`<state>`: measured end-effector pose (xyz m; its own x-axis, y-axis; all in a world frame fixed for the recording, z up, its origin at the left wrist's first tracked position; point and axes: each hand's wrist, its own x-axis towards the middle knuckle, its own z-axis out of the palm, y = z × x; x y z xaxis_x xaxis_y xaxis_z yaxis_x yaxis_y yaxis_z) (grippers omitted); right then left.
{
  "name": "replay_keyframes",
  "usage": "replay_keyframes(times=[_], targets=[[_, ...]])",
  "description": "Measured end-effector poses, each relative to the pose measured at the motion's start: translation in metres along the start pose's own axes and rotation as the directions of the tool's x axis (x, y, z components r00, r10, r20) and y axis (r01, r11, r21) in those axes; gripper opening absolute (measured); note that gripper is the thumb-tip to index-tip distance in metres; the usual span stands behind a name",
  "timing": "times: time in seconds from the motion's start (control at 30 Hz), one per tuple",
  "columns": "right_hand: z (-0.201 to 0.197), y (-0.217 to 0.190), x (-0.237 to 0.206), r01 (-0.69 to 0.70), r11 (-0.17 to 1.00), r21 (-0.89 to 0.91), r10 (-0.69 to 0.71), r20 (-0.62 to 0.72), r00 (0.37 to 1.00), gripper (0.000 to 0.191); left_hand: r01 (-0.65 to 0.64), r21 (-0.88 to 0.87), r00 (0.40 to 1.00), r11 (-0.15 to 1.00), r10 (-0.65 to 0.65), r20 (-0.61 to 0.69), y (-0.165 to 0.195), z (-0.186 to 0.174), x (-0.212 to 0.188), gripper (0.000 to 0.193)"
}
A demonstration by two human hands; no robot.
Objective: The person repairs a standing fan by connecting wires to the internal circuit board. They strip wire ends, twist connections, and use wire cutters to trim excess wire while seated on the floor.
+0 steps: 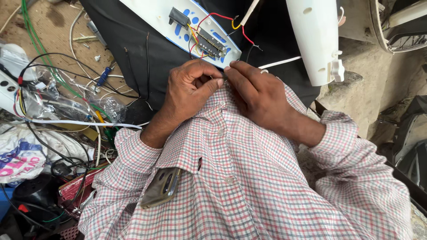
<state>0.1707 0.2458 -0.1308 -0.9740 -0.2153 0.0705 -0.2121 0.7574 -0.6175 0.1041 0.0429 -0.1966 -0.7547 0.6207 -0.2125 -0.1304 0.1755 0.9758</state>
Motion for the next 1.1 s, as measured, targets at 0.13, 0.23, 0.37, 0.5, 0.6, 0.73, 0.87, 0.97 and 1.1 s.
replay_keyframes(times=[0.13,0.23,0.37,0.5,0.6,0.73,0.87,0.97,1.1], targets=[[0.015,0.009,-0.008,-0.005,0.997,0.076,0.010,-0.071,0.997,0.033,0.061,-0.156,0.997,0.986,-0.066,-0.030,0.006,0.004,-0.001,0.008],[0.017,0.013,-0.010,-0.007,0.997,0.082,0.012,-0.071,0.997,0.033,0.225,-0.558,0.949,0.799,-0.308,-0.059,0.019,0.000,0.000,0.009],[0.016,0.013,-0.010,-0.014,0.999,0.040,0.016,-0.063,0.998,0.032,-0.232,0.221,0.959,0.947,0.260,-0.109,0.036,-0.009,0.000,0.021],[0.016,0.013,-0.011,0.013,0.999,0.031,-0.011,-0.076,0.997,0.032,-0.398,0.564,0.898,0.724,0.432,0.079,0.031,-0.005,0.004,0.016],[0.017,0.015,-0.013,0.039,0.999,-0.024,-0.041,-0.066,0.997,0.035,-0.372,0.496,0.917,0.785,0.394,0.064,0.017,0.000,0.002,0.011],[0.019,0.019,-0.016,0.079,0.995,-0.067,-0.081,-0.024,0.996,0.033,-0.301,0.426,0.944,0.853,0.331,0.004,0.016,-0.002,-0.001,0.008],[0.019,0.020,-0.018,0.087,0.990,-0.115,-0.091,-0.036,0.995,0.033,-0.088,0.619,0.959,0.780,0.234,-0.159,0.034,-0.045,0.006,0.011],[0.016,0.020,-0.020,0.117,0.981,-0.157,-0.127,-0.053,0.991,0.033,-0.205,0.941,0.885,0.270,0.462,0.060,0.041,-0.095,0.016,0.034],[0.010,0.021,-0.020,0.204,0.967,-0.154,-0.208,-0.012,0.978,0.032,-0.263,0.926,0.913,0.270,0.380,0.148,0.022,-0.138,0.044,0.019]])
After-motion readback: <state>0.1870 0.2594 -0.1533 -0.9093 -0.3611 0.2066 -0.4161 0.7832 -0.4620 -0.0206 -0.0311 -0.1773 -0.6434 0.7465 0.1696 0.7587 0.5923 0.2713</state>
